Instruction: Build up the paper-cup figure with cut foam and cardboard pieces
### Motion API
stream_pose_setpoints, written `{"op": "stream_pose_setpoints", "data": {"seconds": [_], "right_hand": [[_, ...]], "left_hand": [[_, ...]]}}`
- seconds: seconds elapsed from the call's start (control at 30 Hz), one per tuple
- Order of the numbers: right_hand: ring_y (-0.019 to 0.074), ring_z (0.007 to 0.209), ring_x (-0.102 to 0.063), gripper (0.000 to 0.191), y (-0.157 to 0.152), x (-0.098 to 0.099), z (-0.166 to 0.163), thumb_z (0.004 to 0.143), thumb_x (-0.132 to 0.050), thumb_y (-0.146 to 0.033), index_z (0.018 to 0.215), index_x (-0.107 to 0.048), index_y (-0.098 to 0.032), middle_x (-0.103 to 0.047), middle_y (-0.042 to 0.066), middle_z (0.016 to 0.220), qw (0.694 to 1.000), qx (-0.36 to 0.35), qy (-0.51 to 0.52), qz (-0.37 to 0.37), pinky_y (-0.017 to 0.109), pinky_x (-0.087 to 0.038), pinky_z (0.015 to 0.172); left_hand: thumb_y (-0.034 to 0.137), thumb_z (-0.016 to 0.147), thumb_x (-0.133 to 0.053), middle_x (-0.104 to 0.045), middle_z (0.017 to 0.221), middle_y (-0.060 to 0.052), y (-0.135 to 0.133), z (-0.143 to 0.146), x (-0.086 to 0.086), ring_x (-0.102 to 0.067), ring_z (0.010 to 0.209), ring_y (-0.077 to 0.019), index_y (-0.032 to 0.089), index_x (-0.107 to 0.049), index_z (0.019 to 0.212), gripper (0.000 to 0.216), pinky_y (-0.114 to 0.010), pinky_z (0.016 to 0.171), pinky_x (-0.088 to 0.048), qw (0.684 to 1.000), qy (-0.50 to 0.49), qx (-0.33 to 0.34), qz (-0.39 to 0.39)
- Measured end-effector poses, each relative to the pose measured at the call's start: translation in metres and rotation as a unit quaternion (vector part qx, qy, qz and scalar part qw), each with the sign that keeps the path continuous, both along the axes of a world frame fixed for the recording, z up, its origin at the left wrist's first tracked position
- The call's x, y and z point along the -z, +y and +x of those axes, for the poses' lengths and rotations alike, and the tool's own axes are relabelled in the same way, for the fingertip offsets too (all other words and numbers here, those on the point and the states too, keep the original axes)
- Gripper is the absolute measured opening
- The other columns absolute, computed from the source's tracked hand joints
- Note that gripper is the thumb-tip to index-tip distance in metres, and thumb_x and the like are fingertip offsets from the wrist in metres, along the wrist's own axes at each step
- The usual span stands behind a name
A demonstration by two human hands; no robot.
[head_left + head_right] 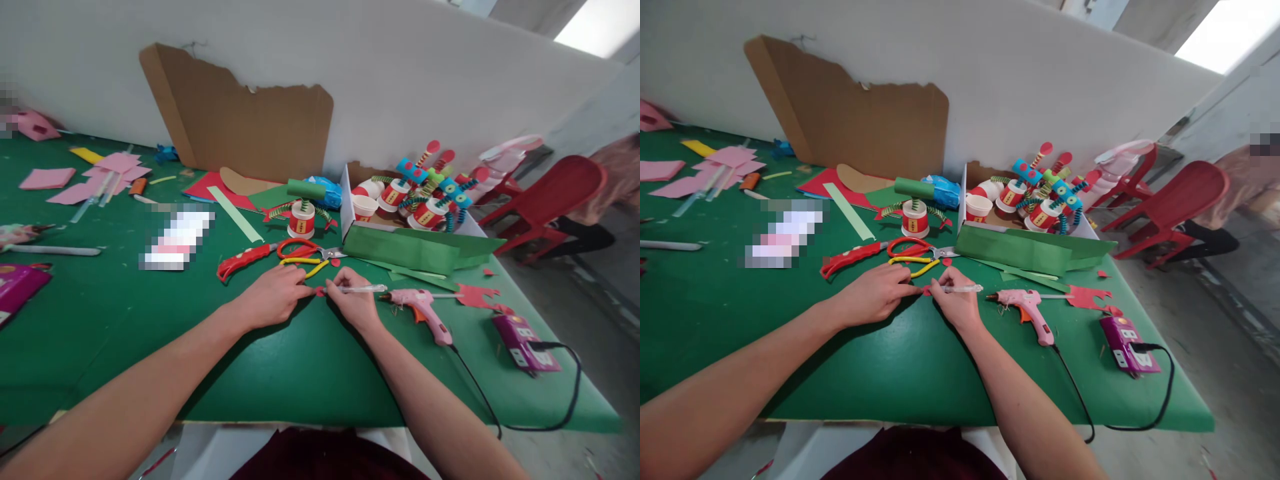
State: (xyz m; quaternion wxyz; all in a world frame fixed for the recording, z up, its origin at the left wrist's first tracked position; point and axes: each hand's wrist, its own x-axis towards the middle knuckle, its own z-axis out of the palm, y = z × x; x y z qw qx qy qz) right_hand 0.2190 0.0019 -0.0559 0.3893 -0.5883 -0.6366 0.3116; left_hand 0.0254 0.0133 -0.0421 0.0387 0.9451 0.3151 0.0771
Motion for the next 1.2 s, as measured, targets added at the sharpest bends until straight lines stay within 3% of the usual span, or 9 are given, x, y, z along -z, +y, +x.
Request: {"op": "stream_pose_setpoints", "data": {"seconds": [1.2], "right_hand": [[0.0097,0.044,-0.036,0.022,0.0005,-0.0007,0.002,0.07,-0.055,-0.029,0.054,-0.04,-0.023,-0.041,-0.007,0.046,1.0,0.008,-0.003,0.011,0.023,-0.028,0.045]], "left_hand": [[0.014,0.085,-0.045,-0.056,0.086,-0.007,0.0002,-0.0009,0.0002,-0.051,0.083,-0.0207,0.022,-0.067,0.105,0.031,-0.034,0.074,-0.041,1.0,-0.003,0.0,-0.011]]}}
